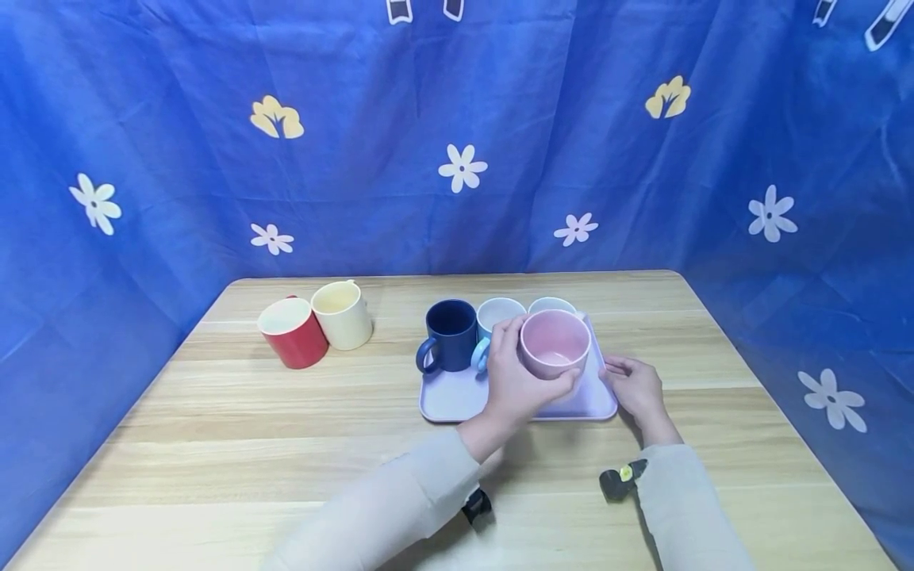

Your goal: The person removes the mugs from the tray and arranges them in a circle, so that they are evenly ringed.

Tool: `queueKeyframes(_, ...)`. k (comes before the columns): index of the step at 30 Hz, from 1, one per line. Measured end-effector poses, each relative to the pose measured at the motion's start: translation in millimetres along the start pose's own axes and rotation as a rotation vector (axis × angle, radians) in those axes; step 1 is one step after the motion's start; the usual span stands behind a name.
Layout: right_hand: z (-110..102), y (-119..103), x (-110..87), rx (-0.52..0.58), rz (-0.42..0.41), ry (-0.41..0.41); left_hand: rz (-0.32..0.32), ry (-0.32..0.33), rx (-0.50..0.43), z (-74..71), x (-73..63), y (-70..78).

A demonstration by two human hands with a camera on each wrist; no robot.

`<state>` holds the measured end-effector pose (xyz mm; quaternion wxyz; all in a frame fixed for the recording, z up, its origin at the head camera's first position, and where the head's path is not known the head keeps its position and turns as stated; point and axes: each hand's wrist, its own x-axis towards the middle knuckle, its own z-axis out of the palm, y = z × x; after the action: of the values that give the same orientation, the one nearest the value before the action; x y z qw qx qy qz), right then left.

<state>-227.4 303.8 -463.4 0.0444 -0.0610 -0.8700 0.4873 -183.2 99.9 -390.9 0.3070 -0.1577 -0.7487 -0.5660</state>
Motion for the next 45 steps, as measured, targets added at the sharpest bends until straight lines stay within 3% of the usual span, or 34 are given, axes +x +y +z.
queueKeyframes(8, 1, -1, -0.4, -0.007, 0.022, -0.006, 0.05, 0.007, -0.001, -21.0, 19.1, 9.5)
queueKeyframes(20, 1, 0, -0.5, -0.011, 0.047, -0.016, 0.052, 0.047, -0.012, -59.1, 45.0, 8.3)
queueKeyframes(38, 1, 0, -0.2, -0.011, 0.047, -0.005, 0.046, 0.174, 0.005, -118.4, 81.7, -15.3)
queueKeyframes(45, 2, -1, 0.3, -0.009, 0.059, 0.0, -0.001, 0.228, 0.048, -143.7, 89.6, -28.2)
